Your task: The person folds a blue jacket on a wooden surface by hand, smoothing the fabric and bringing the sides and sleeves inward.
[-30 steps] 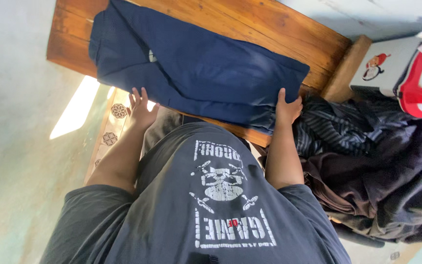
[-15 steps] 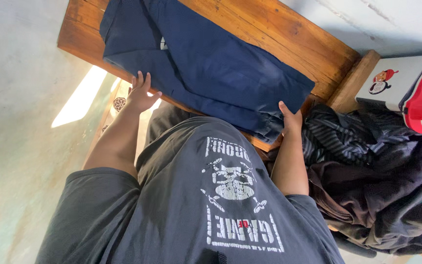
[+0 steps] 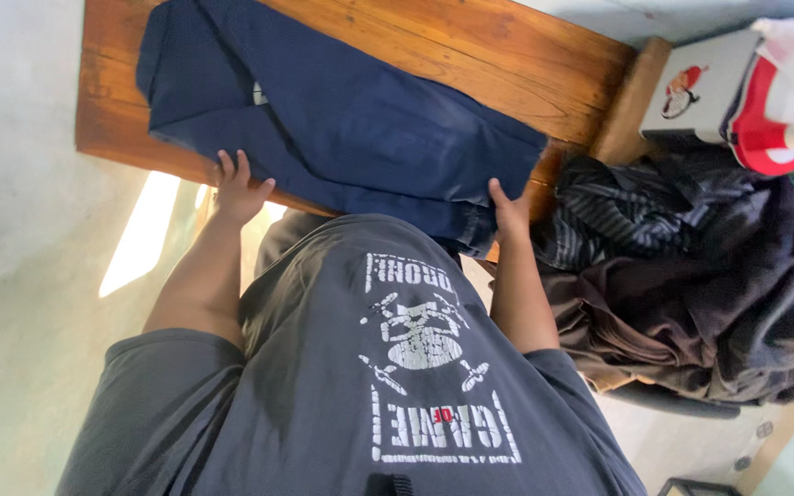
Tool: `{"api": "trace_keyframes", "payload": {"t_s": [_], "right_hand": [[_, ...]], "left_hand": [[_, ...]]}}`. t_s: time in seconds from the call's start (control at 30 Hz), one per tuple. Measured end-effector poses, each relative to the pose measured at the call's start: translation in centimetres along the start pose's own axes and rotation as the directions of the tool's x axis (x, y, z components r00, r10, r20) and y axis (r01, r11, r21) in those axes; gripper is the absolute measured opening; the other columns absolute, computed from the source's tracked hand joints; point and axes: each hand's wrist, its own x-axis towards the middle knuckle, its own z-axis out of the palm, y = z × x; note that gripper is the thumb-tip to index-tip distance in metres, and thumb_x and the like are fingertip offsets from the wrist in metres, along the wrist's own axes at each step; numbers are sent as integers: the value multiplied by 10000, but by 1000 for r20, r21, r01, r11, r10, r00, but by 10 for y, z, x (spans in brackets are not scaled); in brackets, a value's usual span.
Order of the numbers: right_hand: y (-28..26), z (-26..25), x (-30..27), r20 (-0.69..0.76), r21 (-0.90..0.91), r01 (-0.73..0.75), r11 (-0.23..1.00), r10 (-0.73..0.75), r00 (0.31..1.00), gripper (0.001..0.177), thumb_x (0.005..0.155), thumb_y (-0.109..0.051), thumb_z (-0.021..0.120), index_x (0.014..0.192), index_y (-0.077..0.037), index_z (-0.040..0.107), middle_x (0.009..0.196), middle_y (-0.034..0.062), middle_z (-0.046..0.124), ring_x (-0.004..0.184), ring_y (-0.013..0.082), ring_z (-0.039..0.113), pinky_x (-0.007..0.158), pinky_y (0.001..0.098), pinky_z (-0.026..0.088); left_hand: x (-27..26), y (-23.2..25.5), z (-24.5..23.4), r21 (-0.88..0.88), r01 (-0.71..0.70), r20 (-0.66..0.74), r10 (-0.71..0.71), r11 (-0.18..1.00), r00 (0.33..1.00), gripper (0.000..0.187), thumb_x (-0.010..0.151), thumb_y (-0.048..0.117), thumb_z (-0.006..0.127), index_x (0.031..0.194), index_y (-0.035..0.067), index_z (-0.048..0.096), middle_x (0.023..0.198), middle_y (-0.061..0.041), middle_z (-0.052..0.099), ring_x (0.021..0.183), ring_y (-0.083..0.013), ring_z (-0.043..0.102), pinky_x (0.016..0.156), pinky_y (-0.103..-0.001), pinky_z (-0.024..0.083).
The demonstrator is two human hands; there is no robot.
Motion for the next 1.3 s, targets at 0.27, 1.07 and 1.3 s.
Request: {"api": "trace_keyframes", "payload": {"t_s": [0.27, 1.07, 1.3], "right_hand": [[-33, 4, -4, -60, 231, -77, 970, 93, 994, 656, 812, -102, 819, 1391, 38, 545, 1330, 178, 664, 1194, 289, 644, 1070, 373, 463], [-261, -10, -22, -174, -899, 152, 411, -652, 738, 503, 906, -271, 862, 1246, -117, 525, 939, 152, 760, 828, 375, 745, 668, 468, 572], [-300, 107, -64, -111, -949, 116, 293, -654, 748, 465, 880, -300, 823, 1152, -109, 498, 907, 117, 720, 804, 377, 707, 587, 506, 527]], "left_hand": [[-2, -7, 14, -95, -180, -199, 158, 979, 967, 860, 1022, 550, 505, 1685, 171, 110, 1715, -271, 11, 1570, -502, 86, 1268, -555, 220], [-63, -58, 27, -159, -325, -493, 210, 932, 844, 407, 1009, 265, 660, 1355, 52, 634, 1266, -205, 695, 1169, -386, 653, 1004, -463, 507], [-32, -66, -37, 306, -425, -495, 524, 852, 693, 512, 953, 290, 712, 1351, 6, 559, 1292, -272, 645, 1162, -430, 609, 937, -531, 461]]}}
